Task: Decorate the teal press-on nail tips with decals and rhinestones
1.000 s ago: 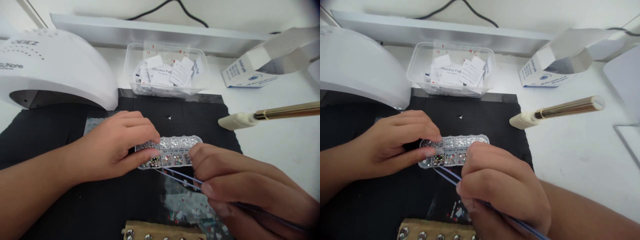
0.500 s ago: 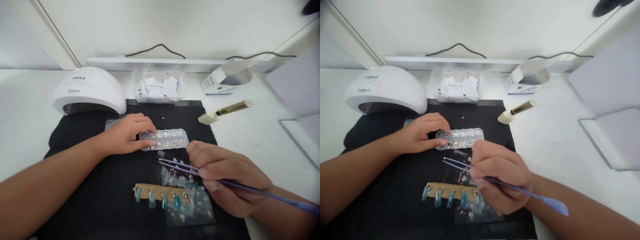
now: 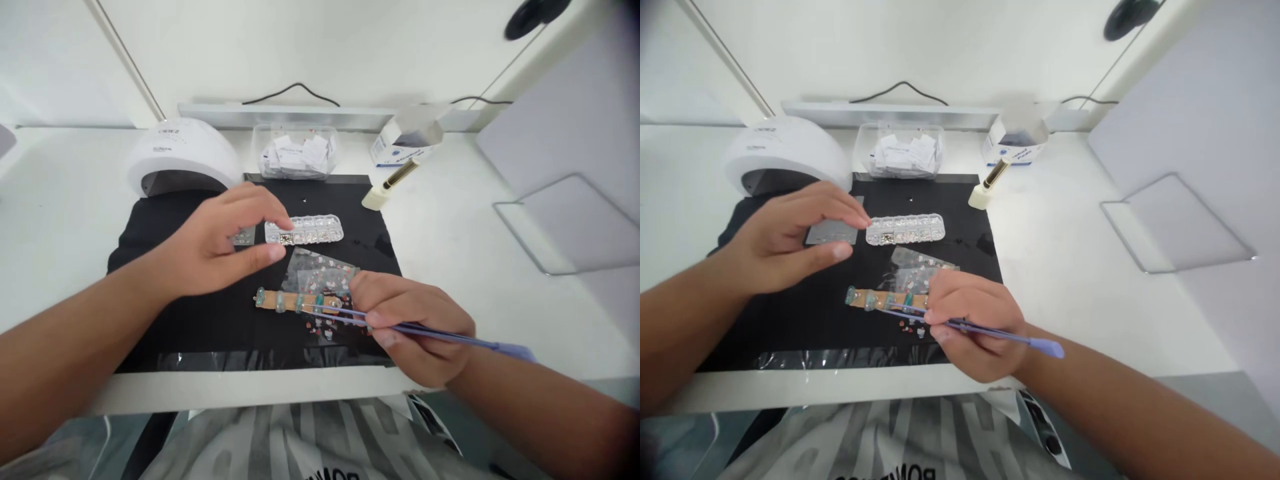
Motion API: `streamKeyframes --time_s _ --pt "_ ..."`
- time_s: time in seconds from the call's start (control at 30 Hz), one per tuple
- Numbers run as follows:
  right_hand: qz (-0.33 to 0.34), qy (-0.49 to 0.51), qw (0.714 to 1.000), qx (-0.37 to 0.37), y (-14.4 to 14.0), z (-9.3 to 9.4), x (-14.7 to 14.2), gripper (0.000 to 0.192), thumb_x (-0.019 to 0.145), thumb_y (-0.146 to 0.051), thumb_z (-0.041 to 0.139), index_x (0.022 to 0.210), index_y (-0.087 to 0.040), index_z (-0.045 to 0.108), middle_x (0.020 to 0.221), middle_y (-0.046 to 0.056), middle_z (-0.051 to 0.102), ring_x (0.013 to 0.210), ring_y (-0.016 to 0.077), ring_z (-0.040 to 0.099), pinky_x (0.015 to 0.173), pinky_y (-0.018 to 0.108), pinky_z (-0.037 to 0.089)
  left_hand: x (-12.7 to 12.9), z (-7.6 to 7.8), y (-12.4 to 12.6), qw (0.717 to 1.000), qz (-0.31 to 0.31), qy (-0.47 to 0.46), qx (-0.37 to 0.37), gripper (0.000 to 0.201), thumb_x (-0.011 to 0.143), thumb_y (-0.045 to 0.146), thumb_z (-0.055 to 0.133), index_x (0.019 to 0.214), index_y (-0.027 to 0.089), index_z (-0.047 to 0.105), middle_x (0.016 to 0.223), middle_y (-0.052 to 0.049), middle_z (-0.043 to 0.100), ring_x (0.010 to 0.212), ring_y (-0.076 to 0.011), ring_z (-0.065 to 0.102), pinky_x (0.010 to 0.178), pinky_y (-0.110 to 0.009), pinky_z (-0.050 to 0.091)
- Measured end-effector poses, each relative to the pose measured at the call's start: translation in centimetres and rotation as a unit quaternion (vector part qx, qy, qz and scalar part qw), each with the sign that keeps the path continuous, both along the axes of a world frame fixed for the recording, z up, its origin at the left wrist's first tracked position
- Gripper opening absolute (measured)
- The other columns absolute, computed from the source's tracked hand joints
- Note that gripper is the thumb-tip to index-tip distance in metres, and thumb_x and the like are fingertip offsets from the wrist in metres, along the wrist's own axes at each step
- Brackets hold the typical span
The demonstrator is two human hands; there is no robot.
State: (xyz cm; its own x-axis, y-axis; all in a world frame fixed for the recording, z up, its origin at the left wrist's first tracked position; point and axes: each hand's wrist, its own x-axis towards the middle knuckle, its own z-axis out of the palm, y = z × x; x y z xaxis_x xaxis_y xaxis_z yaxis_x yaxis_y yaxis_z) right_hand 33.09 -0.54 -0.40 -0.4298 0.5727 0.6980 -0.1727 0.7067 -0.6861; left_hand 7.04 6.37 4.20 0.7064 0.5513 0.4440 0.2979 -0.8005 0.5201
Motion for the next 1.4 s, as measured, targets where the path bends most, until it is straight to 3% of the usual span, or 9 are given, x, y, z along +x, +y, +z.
streamKeyframes --time_s 0.17,0.47,0.63,0.77,1.4 --pt "0.019 -0.003 1.000 0.000 0.8 -0.7 0.1 0.033 0.067 0.003 0.054 0.095 -0.011 0.064 0.073 0.008 0.062 0.065 0.0157 0.056 0.059 0.036 0.050 0.0 -1.1 -3.6 0.998 -0.020 -0.003 -0.053 0.019 0.088 0.020 0.061 0.106 0.012 0.060 0.105 -0.009 0.063 0.098 -0.0173 0.057 0.085 -0.032 0.049" --pt "0.022 -0.048 0.998 -0.018 1.9 -1.0 0.9 0.021 0.069 -0.003 0.057 0.086 -0.013 0.064 0.068 0.006 0.064 0.062 0.0153 0.060 0.065 0.038 0.049 0.0 -3.4 -3.7 0.994 -0.087 0.003 -0.063 0.018 0.083 0.019 0.064 0.099 0.013 0.063 0.106 -0.009 0.062 0.101 -0.0217 0.054 0.094 -0.043 0.043" --pt "0.028 -0.093 0.994 -0.047 2.2 -0.6 1.2 0.014 0.075 -0.007 0.058 0.084 -0.015 0.064 0.070 0.005 0.067 0.066 0.0154 0.062 0.072 0.039 0.053 0.0 -3.6 -3.9 0.991 -0.105 0.036 -0.070 0.015 0.082 0.018 0.062 0.096 0.014 0.063 0.108 -0.009 0.061 0.102 -0.0236 0.052 0.094 -0.045 0.041" --pt "0.045 -0.087 0.992 -0.074 2.2 -0.5 1.3 0.013 0.075 -0.005 0.058 0.083 -0.013 0.063 0.071 0.006 0.067 0.067 0.0152 0.062 0.068 0.037 0.052 0.0 -3.8 -3.7 0.990 -0.109 0.045 -0.076 0.016 0.081 0.017 0.062 0.096 0.014 0.064 0.110 -0.009 0.061 0.104 -0.0243 0.051 0.094 -0.046 0.041" --pt "0.069 -0.126 0.988 -0.063 2.6 -0.3 1.4 0.017 0.077 -0.006 0.057 0.090 -0.015 0.062 0.070 0.005 0.067 0.066 0.0157 0.064 0.069 0.035 0.056 0.0 -3.7 -3.6 0.987 -0.120 0.072 -0.075 0.023 0.079 0.019 0.064 0.102 0.015 0.064 0.112 -0.011 0.061 0.111 -0.0276 0.049 0.096 -0.048 0.044"
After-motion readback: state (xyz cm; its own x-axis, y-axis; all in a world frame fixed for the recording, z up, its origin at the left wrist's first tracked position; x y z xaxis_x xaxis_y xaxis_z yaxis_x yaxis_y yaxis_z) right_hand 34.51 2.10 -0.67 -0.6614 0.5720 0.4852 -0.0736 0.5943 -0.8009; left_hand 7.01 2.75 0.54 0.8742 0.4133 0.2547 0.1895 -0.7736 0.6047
